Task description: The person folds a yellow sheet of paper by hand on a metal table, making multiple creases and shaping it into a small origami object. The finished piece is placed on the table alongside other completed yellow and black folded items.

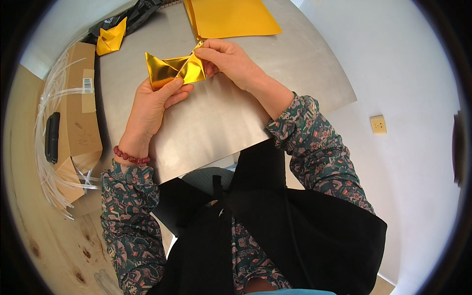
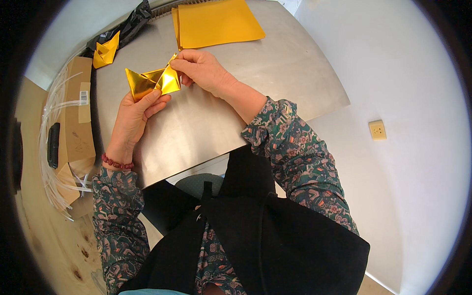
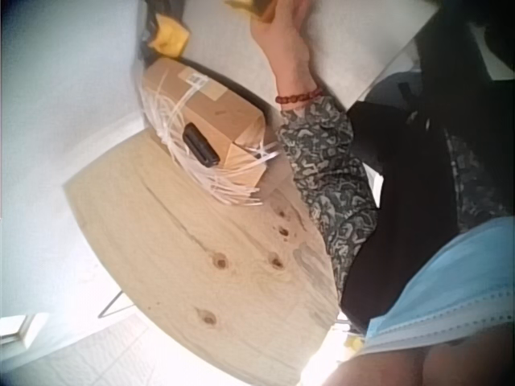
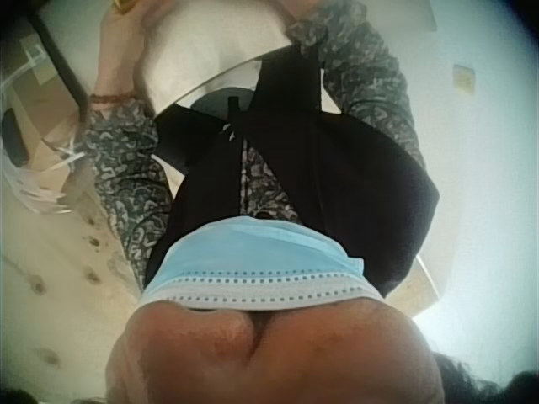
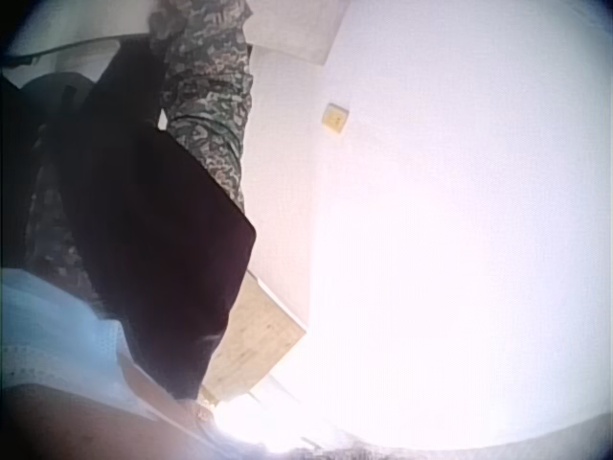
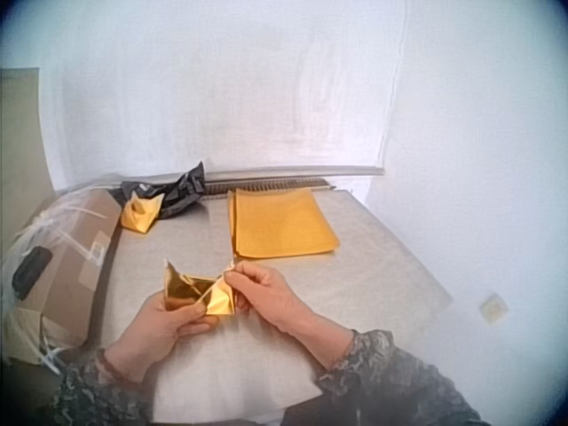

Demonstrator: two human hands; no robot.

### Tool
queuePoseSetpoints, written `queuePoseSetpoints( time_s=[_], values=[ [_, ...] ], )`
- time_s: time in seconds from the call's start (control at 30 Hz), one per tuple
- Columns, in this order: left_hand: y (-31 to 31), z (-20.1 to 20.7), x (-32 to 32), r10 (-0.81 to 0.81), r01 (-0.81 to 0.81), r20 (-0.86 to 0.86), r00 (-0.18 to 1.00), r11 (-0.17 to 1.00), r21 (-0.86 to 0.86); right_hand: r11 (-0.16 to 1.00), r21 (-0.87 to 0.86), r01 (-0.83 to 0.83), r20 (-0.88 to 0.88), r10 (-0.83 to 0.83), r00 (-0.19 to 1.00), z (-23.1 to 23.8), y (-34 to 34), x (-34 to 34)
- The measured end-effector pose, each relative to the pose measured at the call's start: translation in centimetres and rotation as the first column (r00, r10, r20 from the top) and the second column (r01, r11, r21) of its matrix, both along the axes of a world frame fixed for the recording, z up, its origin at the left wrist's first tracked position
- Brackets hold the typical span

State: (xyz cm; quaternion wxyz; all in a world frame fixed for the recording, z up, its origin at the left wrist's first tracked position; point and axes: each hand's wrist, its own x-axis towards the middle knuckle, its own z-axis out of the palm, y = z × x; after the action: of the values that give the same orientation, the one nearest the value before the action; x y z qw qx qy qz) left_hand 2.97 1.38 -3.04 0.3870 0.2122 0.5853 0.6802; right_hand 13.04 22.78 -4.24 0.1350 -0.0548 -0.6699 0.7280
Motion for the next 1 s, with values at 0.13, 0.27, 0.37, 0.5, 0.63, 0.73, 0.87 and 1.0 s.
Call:
queuePoseSetpoints(
  time_s=[0.13,0.27,0.37,0.5,0.63,0.73,0.87,1.0],
  values=[
    [-0.2,-0.3,-0.2,0.017,-0.017,-0.005,1.0,1.0,0.0,1.0,0.004,0.031,0.05,-0.031,0.998,0.4,-0.4,0.2],
    [-0.4,-0.6,-0.7,0.055,-0.06,0.06,0.997,0.995,0.079,1.0,0.0,0.0,0.084,0.0,0.996,0.9,-0.9,0.7],
    [-0.6,-0.6,-0.9,0.054,-0.059,0.062,0.997,0.994,0.087,0.997,0.048,-0.06,0.099,0.055,0.994,1.1,-0.9,0.9],
    [-0.8,-0.6,-0.9,0.052,-0.057,0.065,0.997,0.994,0.089,0.995,0.047,-0.089,0.109,0.084,0.991,1.0,-0.8,0.9],
    [-1.0,-0.5,-1.0,0.042,-0.049,0.073,0.996,0.995,0.087,0.995,0.044,-0.093,0.113,0.087,0.99,0.6,-0.7,0.8],
    [-1.1,-0.5,-1.1,0.021,-0.028,0.079,0.997,0.996,0.087,0.99,0.033,-0.135,0.097,0.131,0.987,0.5,-0.3,0.7],
    [-1.2,-0.6,-1.1,0.004,-0.009,0.079,0.997,0.998,0.065,0.984,0.062,-0.167,0.107,0.16,0.981,0.6,0.0,0.7],
    [-1.1,-0.6,-1.2,0.011,-0.018,0.084,0.996,0.996,0.083,0.982,0.097,-0.164,0.101,0.154,0.983,0.7,-0.3,0.8]
  ],
)
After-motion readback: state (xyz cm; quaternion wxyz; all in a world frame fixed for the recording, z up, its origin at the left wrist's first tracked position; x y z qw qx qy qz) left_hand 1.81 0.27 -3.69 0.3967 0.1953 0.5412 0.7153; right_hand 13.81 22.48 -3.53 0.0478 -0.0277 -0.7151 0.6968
